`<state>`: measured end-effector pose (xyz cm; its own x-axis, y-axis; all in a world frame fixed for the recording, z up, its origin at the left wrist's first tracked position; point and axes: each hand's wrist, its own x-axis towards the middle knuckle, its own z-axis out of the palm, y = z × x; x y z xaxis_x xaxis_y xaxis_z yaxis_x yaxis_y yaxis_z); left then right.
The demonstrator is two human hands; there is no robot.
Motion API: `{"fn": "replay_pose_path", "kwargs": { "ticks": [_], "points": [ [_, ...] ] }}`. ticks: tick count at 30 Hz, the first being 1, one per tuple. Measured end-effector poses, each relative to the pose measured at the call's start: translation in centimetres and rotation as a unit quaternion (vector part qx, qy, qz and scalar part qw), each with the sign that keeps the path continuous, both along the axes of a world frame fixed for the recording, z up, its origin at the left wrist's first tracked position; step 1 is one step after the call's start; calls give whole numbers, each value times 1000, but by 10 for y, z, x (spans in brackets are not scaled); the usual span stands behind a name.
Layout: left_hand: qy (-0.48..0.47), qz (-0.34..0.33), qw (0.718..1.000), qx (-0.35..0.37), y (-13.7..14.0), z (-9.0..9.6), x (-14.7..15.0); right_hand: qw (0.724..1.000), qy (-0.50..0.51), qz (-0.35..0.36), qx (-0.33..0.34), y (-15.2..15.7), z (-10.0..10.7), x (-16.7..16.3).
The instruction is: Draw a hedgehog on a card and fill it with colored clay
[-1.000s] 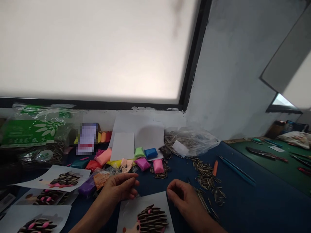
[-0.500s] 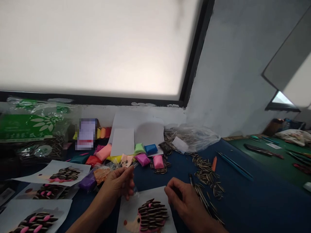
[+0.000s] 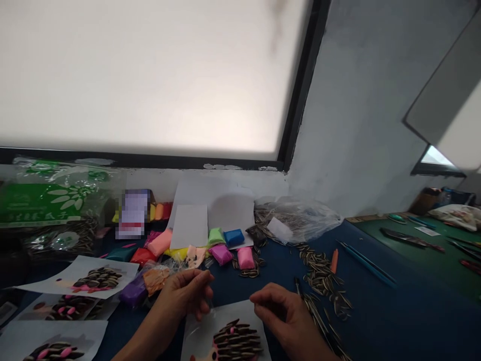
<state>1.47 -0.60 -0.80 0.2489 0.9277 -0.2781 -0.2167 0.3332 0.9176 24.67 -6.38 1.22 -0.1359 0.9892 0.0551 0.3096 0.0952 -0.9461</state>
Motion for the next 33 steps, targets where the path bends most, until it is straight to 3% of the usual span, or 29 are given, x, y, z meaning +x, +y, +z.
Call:
{"fn": "replay_pose_path", "kwargs": {
  "ticks": [6,12,18,33],
  "points": [
    [5,-6,1000,6,1,-3,0,999,-10,15,-37,-2,-1,-2],
    [16,-1,1000,-8,1,0,1,996,-80,6,25,-7,-4,-1],
    [27,0,1000,10,2,-3,1,994,-54,38,86,-7,-10,2],
    [35,8,999,13,-2,1,0,989,-68,44,120,-7,-14,4]
  ]
}}
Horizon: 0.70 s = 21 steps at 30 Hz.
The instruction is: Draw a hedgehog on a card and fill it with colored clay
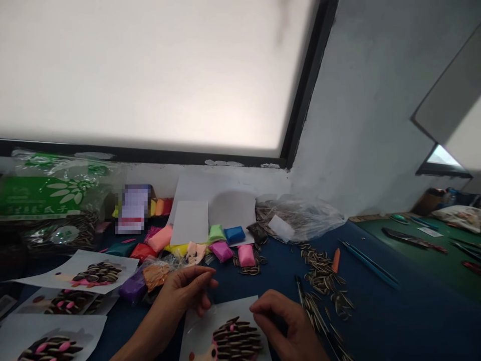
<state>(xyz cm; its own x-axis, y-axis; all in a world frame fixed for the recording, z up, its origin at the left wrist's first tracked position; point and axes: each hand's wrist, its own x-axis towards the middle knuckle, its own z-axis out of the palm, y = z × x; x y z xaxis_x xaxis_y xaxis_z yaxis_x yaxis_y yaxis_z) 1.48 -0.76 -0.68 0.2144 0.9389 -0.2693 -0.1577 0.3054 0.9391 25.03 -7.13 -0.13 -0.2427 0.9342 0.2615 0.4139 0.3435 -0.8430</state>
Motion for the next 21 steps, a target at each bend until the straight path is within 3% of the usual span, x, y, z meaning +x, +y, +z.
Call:
{"fn": "replay_pose_path", "kwargs": {
  "ticks": [5,12,21],
  "points": [
    [-15,-3,1000,7,0,-1,-1,1000,-1,3,-12,0,-1,-1],
    [-17,-8,1000,3,1,0,2,997,-57,28,35,0,-4,2],
    [8,3,1000,0,0,0,1,996,-54,34,62,0,-11,2]
  ]
}}
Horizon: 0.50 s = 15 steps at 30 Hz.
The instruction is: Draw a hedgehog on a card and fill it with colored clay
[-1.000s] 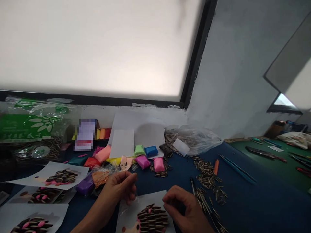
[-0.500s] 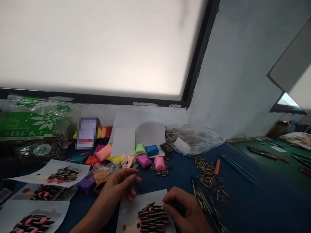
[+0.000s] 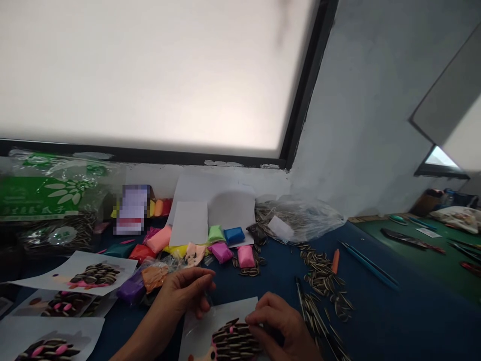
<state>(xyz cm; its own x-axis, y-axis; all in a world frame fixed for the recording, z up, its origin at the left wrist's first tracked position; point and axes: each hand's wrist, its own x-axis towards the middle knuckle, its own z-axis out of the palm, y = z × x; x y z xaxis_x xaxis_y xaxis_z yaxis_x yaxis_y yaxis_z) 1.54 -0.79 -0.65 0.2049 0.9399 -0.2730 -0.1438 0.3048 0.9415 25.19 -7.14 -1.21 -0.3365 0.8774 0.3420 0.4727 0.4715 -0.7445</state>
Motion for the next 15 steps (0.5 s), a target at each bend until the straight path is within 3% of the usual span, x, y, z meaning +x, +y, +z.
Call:
{"fn": "replay_pose_path", "kwargs": {
  "ticks": [15],
  "points": [
    [0,-2,1000,2,-2,4,1,1000,-18,-8,24,-2,-1,-1]
  ]
}}
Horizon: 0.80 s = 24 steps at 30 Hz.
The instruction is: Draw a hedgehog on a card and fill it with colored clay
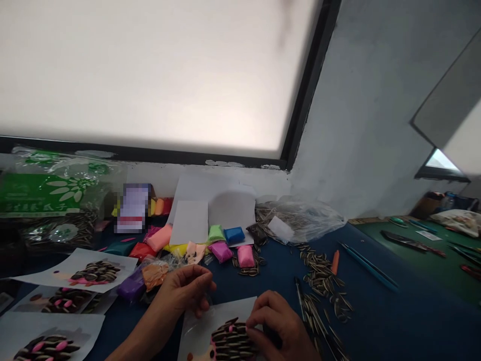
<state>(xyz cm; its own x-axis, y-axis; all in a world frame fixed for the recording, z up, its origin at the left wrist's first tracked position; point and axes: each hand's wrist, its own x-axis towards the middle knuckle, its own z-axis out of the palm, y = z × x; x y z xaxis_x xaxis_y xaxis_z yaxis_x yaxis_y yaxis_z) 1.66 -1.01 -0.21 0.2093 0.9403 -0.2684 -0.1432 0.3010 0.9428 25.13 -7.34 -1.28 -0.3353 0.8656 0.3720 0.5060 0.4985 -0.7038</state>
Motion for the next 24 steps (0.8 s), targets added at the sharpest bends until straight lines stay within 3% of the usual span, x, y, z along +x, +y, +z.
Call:
{"fn": "replay_pose_path", "kwargs": {
  "ticks": [9,24],
  "points": [
    [-1,2,1000,7,2,-5,0,998,-43,6,39,1,-2,1],
    [-6,-3,1000,6,0,-4,0,999,-32,1,40,1,-1,-1]
  ]
}}
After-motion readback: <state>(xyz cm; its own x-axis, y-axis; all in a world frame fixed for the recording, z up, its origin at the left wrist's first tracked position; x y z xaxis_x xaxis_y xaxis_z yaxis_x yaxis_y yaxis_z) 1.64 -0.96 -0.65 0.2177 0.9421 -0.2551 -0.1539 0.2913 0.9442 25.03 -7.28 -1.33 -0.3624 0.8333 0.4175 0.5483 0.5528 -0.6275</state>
